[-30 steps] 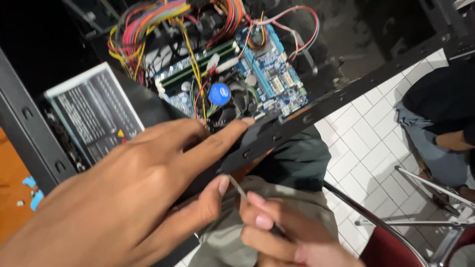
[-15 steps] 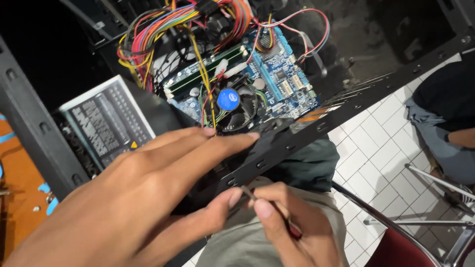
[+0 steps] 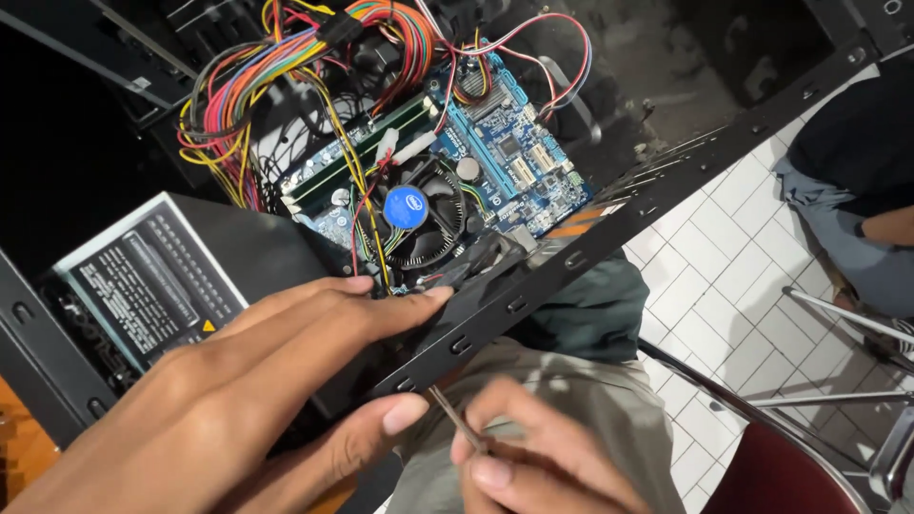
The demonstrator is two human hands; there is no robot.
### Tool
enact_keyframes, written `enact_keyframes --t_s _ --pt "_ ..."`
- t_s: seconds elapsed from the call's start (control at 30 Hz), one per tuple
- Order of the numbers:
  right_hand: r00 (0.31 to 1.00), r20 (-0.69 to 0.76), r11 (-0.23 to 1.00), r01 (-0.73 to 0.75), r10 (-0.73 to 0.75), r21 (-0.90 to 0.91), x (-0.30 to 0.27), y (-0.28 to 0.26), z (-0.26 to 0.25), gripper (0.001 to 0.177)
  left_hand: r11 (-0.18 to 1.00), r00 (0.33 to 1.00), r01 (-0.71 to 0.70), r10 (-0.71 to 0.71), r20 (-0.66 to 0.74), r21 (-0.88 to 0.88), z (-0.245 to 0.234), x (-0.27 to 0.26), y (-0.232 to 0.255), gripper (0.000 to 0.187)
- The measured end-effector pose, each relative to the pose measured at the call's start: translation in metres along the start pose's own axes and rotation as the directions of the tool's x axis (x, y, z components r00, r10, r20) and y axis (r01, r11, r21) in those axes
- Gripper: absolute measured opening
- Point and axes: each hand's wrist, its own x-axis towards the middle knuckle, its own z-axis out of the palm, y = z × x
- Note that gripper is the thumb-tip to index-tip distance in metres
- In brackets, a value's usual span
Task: The person uses a screwdriver to remove screws from the back panel of a computer case. They then detach and remove a black cooling fan from the motherboard. Afterward, they reposition the fan and use the screwdriver to secure it back into place.
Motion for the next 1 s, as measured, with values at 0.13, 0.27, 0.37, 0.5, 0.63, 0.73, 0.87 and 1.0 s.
enact_keyframes --t_s 0.13,0.27,0.37,0.5,0.63,0.73,0.87,1.0 --pt "0.602 -0.161 0.449 0.364 -0.782 -0.816 0.007 0.024 0.008 0.025 1.000 1.000 -0.013 0.013 -0.018 0.015 0.000 0.002 0.001 0.050" --pt "0.740 -0.452 0.700 0.037 -0.498 -0.713 0.000 0.034 0.016 0.022 1.000 1.000 -0.001 0.001 0.005 0.021 0.002 0.001 0.002 0.050" --pt "0.762 -0.499 0.735 -0.044 -0.413 -0.677 0.009 0.043 0.013 0.025 0.999 0.999 0.036 -0.036 0.001 0.029 0.003 0.000 0.001 0.055" --pt "0.781 -0.532 0.911 0.113 -0.328 -0.396 0.015 0.051 0.018 0.028 0.998 0.999 0.054 -0.054 0.003 0.030 0.005 -0.002 0.000 0.055" --pt "0.628 -0.579 0.587 -0.230 -0.519 -0.776 0.014 0.052 0.026 0.021 0.996 0.997 0.079 -0.079 0.005 0.035 0.004 -0.006 -0.003 0.055" --pt "0.487 -0.486 0.465 -0.173 -0.726 -0.868 0.020 0.054 0.036 0.019 0.996 0.997 0.080 -0.080 0.011 0.037 0.011 0.000 0.003 0.055" --pt "0.338 -0.327 0.323 -0.070 -0.883 -0.944 0.028 0.050 0.046 0.022 0.995 0.995 0.095 -0.095 0.011 0.037 0.008 -0.007 -0.007 0.056" --pt "0.283 -0.284 0.251 -0.149 -0.916 -0.957 0.029 0.052 0.047 0.022 0.991 0.992 0.127 -0.128 0.023 0.033 0.013 -0.013 -0.010 0.056"
